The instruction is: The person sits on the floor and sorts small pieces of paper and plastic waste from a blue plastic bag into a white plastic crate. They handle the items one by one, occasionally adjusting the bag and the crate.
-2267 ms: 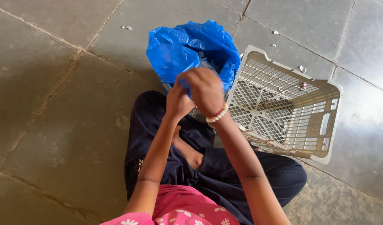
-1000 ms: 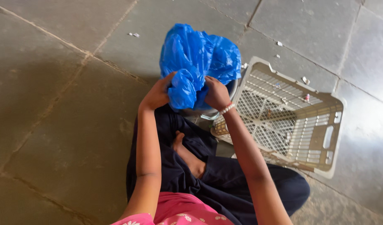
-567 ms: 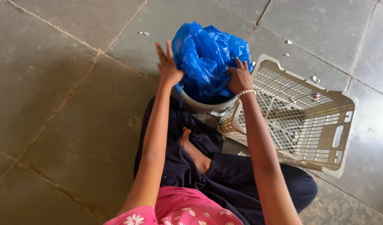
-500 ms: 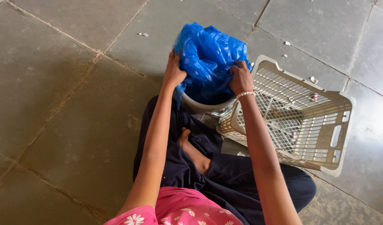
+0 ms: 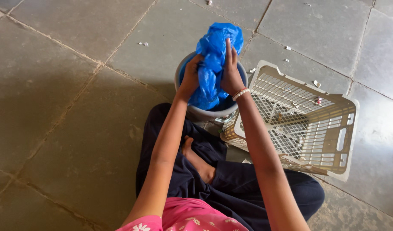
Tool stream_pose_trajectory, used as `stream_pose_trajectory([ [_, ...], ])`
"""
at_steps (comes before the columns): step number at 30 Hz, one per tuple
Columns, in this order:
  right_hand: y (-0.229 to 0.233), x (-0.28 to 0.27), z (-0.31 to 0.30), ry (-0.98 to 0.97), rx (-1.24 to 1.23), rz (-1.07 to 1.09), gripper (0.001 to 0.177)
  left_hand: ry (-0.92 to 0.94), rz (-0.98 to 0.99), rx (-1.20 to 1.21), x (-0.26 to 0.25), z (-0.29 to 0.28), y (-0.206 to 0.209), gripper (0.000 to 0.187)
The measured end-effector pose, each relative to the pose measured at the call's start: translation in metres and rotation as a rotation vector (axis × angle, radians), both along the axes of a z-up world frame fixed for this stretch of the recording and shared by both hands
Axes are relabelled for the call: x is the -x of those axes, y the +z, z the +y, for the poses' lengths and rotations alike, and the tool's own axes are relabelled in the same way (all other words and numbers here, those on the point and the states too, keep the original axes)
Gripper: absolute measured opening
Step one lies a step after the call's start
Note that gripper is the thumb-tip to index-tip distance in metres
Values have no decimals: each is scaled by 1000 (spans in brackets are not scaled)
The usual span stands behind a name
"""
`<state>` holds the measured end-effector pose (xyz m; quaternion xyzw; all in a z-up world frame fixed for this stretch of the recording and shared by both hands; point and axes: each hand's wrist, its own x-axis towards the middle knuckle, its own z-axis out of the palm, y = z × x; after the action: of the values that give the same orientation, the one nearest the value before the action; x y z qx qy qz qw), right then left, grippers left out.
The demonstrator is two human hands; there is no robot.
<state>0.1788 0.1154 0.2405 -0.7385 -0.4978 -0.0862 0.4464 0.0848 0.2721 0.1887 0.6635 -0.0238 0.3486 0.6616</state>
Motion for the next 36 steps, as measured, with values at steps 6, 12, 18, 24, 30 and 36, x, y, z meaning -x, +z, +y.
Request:
stream_pose_trajectory([
  [6,9,-18,-47,169,-129,301,56,-337,-128,-16,45,-24,99,71],
  [12,28,-32,-171,-345,-649,965,45,87,20,-650,74,-11,118,78],
  [18,-28,-44,-309,-174,-579,973,49,100,442,-600,37,-20,40,87],
  [24,-130,-66,-362,-240,878,435,60,-123,371,-756,-14,-84,4,71],
  [30,-116,-46,-387,-400,1077,568,91,-111,304,-784,-12,-151,-6,28],
  [36,23,18,-347,-581,471,151,89,-264,351,-484,-6,-167,29,28],
])
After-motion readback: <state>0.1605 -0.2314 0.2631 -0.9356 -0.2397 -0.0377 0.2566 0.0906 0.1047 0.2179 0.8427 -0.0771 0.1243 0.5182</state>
